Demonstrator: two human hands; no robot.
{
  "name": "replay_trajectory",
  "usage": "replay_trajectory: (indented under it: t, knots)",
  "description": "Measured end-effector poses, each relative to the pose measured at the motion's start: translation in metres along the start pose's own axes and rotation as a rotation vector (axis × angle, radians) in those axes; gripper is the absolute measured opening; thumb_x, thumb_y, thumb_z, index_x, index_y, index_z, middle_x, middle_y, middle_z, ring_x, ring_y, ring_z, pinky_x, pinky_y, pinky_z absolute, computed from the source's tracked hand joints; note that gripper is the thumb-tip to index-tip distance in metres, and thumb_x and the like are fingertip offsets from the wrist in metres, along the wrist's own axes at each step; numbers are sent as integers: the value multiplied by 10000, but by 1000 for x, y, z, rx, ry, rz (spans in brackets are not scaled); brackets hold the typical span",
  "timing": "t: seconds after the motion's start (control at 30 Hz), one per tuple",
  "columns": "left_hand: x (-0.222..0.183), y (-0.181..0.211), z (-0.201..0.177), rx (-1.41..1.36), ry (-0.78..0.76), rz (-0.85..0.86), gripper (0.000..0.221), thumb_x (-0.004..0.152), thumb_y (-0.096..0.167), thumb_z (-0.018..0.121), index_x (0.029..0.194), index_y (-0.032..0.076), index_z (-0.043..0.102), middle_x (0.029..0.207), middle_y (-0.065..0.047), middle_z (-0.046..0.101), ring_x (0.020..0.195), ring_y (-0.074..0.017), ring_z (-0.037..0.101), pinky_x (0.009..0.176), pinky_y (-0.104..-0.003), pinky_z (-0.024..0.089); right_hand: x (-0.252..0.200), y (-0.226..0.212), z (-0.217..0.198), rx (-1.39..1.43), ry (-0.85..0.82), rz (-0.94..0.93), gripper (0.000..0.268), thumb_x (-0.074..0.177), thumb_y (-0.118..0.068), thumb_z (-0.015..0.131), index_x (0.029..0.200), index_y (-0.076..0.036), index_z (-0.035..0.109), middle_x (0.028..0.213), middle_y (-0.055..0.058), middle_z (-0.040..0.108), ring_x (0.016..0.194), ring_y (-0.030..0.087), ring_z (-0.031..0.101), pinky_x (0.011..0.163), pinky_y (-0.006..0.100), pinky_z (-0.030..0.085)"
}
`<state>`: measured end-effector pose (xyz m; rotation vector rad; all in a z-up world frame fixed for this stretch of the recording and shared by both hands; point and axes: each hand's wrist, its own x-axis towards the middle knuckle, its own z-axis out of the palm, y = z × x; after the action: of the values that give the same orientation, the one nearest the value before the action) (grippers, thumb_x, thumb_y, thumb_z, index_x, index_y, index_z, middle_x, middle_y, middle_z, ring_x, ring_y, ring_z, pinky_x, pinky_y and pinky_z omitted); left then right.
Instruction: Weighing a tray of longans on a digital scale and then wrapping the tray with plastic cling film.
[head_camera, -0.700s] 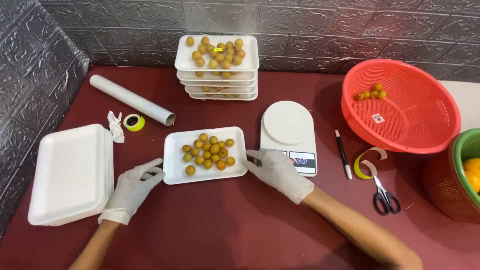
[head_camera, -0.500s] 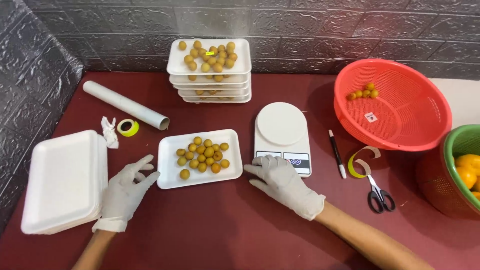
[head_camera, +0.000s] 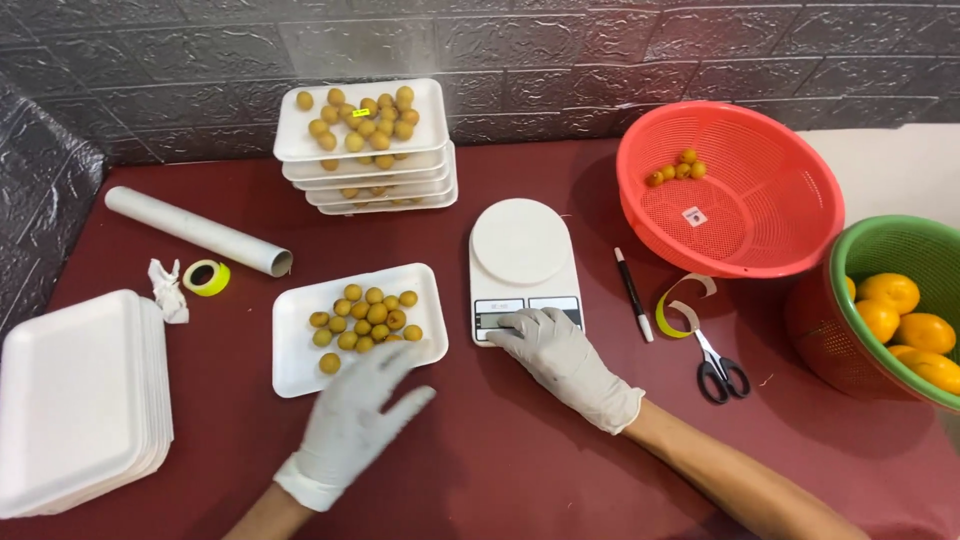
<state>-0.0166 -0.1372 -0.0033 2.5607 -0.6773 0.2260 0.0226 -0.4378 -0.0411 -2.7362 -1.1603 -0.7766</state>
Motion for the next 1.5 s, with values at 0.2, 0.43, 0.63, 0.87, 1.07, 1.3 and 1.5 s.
replay_trajectory:
  t: [0.2, 0.43, 0.63, 0.87, 1.07, 1.3, 1.5]
  knots:
    - [14, 32, 35, -28, -158, 226, 547, 930, 356, 665, 1412, 118, 568, 1320, -61, 577, 1056, -267, 613, 885, -407, 486, 2, 21, 9, 140, 10, 74, 329, 920, -4, 610, 1205, -161, 660, 1206, 61, 654, 1010, 304, 652, 779, 447, 523]
    - [25, 55, 66, 13, -200, 327, 487, 939, 326, 606, 1366, 94, 590, 1330, -84, 571, 851, -298, 614, 688, -459, 493, 11, 40, -27, 349, 3, 241, 275, 981, -233, 674, 1249, -176, 644, 1175, 75, 696, 983, 295, 679, 765, 448, 548]
    - [22, 66, 77, -154, -139, 442, 415, 950, 227, 560, 1320, 52, 630, 1199, -116, 604, 815, -308, 603, 669, -460, 470, -21, 68, -22, 329, 56, 504, 548, 848, -348, 814, 1327, -197, 594, 1309, 31, 633, 1081, 241, 639, 915, 416, 530]
    - [20, 65, 79, -121, -97, 419, 444, 939, 226, 564, 1344, 56, 629, 1145, -100, 613, 808, -278, 588, 659, -428, 465, -27, 62, -16, 339, 7, 506, 660, 809, -388, 825, 1374, -212, 533, 1409, 118, 553, 1211, 282, 608, 895, 463, 563]
    - [21, 64, 77, -132, -103, 414, 459, 938, 223, 560, 1362, 57, 619, 1172, -104, 603, 808, -278, 582, 685, -431, 464, -25, 64, -12, 412, 53, 341, 434, 847, -233, 818, 1238, -164, 644, 1419, 141, 533, 1291, 317, 577, 1041, 436, 504]
    - [21, 64, 77, -134, -117, 411, 469, 924, 213, 560, 1365, 66, 623, 1202, -102, 595, 794, -280, 582, 674, -433, 464, -29, 60, -6, 479, 46, 352, 423, 882, -168, 790, 1277, -131, 646, 1457, 145, 500, 1387, 320, 505, 1104, 409, 472]
    - [21, 65, 75, -163, -146, 405, 478, 935, 216, 537, 1378, 51, 612, 1206, -106, 585, 803, -282, 575, 676, -439, 460, -24, 59, -12, 516, -34, 432, 360, 891, -186, 774, 1237, -149, 685, 1425, 108, 499, 1310, 263, 546, 1076, 368, 470]
